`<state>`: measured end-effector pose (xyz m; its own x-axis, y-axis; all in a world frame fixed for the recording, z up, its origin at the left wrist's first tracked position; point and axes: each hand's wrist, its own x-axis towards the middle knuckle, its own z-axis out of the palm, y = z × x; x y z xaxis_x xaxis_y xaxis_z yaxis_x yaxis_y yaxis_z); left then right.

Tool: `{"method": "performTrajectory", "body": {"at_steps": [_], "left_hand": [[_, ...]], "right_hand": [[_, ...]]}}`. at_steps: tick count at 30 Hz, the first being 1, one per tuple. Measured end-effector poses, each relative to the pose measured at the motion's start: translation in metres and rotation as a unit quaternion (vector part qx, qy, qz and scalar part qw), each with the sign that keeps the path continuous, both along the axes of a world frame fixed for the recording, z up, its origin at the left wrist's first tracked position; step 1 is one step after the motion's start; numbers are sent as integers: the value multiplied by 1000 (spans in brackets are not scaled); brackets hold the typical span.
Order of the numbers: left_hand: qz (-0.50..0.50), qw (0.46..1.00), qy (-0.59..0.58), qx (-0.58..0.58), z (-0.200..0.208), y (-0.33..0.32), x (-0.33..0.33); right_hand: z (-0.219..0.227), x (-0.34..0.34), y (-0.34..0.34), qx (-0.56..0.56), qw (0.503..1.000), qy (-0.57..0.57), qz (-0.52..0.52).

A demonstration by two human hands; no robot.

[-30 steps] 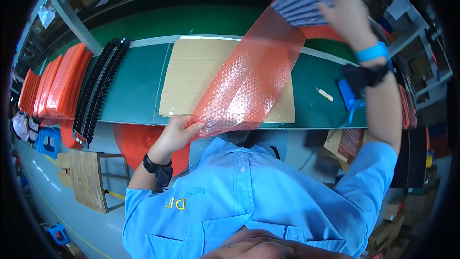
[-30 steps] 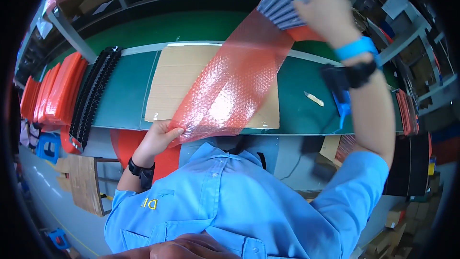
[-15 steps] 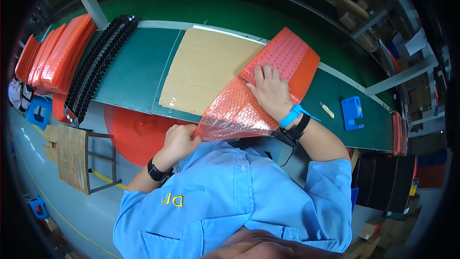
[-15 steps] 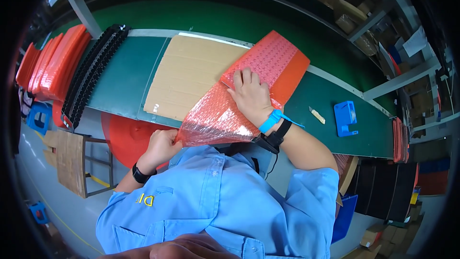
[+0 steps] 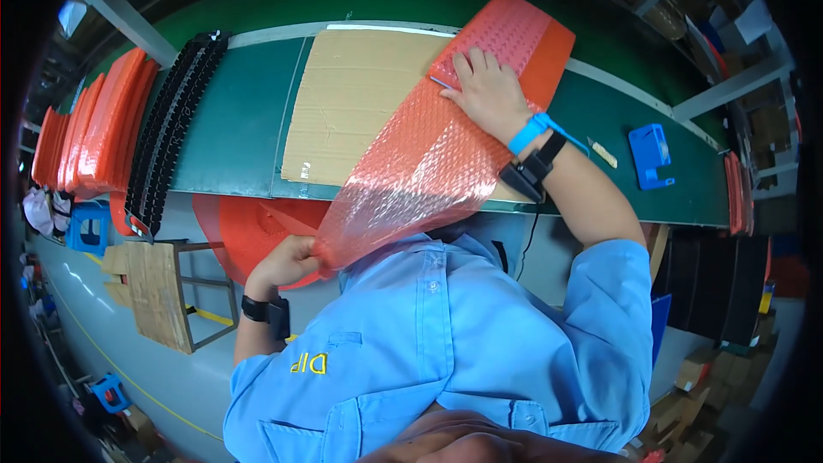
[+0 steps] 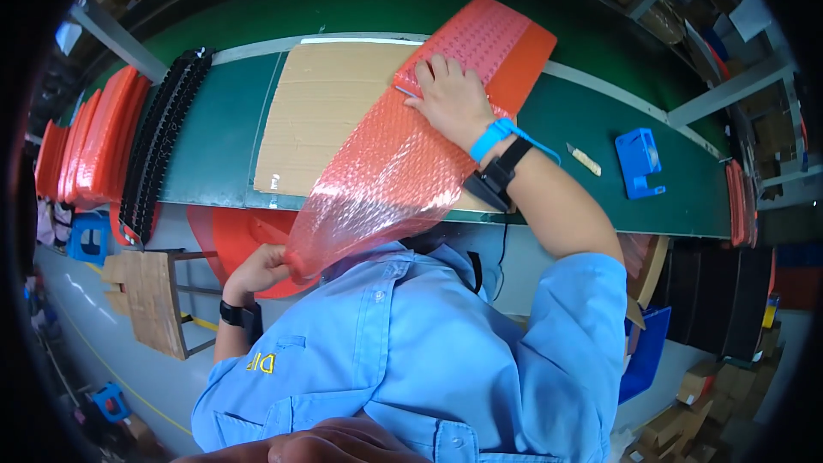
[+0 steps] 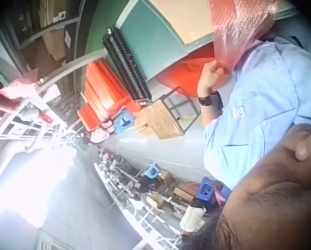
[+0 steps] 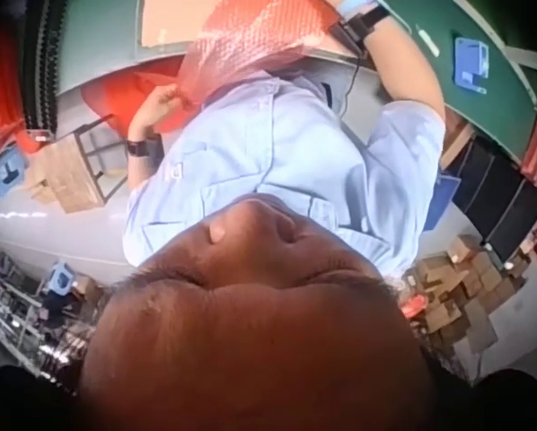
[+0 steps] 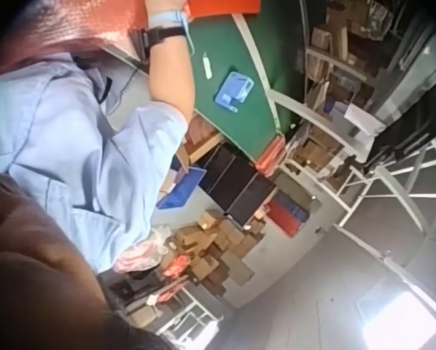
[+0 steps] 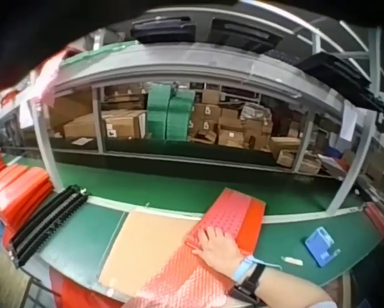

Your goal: The person wraps circuit boards in bubble wrap by hand, placing each board onto the wrap, folding the material over, and securing it with tape. After wrapping several boards, the person sets the bundle aside and pulls a new length of bubble wrap from a roll to repeat the process.

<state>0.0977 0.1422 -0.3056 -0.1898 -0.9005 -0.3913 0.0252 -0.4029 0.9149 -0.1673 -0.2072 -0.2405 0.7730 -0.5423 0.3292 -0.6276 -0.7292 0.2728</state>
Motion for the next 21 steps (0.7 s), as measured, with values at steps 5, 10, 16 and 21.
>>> {"method": "performTrajectory", "body": {"at_steps": [5, 10, 16, 21], "left_hand": [[-106, 870, -454, -158, 108, -33, -8], [67, 803, -445, -390, 132, -147, -25], [-138, 725, -462, -491, 61, -236, -49], [-206, 756, -463, -414, 58, -242, -48]], "right_hand": [[-7, -3, -27, 15, 999, -14, 36], [-4, -8, -25, 29, 998, -24, 51], [2, -8, -18, 34, 998, -34, 39], [-4, -6, -17, 26, 999, -29, 32]]}}
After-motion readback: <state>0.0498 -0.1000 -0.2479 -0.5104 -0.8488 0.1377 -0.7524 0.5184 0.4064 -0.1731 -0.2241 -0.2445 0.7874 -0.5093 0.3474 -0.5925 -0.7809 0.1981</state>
